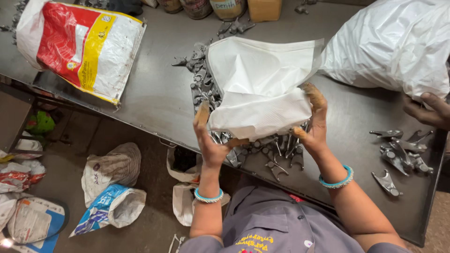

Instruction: The person picks up metal yoke-shaped castings one at a time from a metal table, turns each casting over in both hands to check it, and sets it aside. After inspecting a batch, the person opens a white woven sack and places the castings into it.

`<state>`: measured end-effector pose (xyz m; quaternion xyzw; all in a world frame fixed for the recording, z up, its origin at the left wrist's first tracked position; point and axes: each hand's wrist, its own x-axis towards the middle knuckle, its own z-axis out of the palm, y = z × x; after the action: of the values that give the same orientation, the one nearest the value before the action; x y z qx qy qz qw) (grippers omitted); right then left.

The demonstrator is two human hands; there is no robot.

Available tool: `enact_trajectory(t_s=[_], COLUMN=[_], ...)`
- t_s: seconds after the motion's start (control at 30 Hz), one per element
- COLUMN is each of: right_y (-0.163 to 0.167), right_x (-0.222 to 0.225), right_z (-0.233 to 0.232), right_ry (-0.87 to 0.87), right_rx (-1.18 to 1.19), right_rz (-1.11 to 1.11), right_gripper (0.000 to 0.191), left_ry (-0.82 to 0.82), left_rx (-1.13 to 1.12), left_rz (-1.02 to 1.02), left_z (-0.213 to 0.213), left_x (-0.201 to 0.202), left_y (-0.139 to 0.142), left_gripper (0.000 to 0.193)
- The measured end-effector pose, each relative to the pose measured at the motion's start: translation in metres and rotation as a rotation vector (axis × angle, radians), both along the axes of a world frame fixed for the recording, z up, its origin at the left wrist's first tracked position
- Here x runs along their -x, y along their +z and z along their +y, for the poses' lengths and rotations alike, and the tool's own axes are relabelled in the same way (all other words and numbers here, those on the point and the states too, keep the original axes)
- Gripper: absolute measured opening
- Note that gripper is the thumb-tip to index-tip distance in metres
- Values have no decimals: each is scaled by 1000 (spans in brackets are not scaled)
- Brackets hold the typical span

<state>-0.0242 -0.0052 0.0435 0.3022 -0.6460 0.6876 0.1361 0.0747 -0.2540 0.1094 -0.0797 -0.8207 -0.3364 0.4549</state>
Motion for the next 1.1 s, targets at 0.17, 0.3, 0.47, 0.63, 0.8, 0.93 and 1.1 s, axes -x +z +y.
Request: enact_trajectory(t_s=[0.17,0.3,0.47,0.63,0.8,0.93,1.1], right_y=[-11,-35,-51,-10,22,5,10], right_x=[13,24,76,97,86,72,50], right_z=[-15,-26,-12,14,20,43,51], right_ry=[-110,-151,-26,238,13,120,-54], right_rx=[68,121,5,-464,-795,-398,-369], right_rz=[-83,-151,-471,-879,-1124,-930,-149], right_gripper=[94,80,71,72,66,50,44], left_ry=[67,-107,-498,-715,-414,-486,-522], left_rx=[-229,-283,-484,-788,-599,-659,-762], left_rz=[-55,-176,-675,-1286,-1422,-1232,-778], left_z=[19,12,-27,-93,-88,-59,-43], left_x=[13,35,87,97,85,60,40], left_y=[-21,-65,-118,-107,-77,-69,-56], left_gripper=[82,72,72,67,73,54,32])
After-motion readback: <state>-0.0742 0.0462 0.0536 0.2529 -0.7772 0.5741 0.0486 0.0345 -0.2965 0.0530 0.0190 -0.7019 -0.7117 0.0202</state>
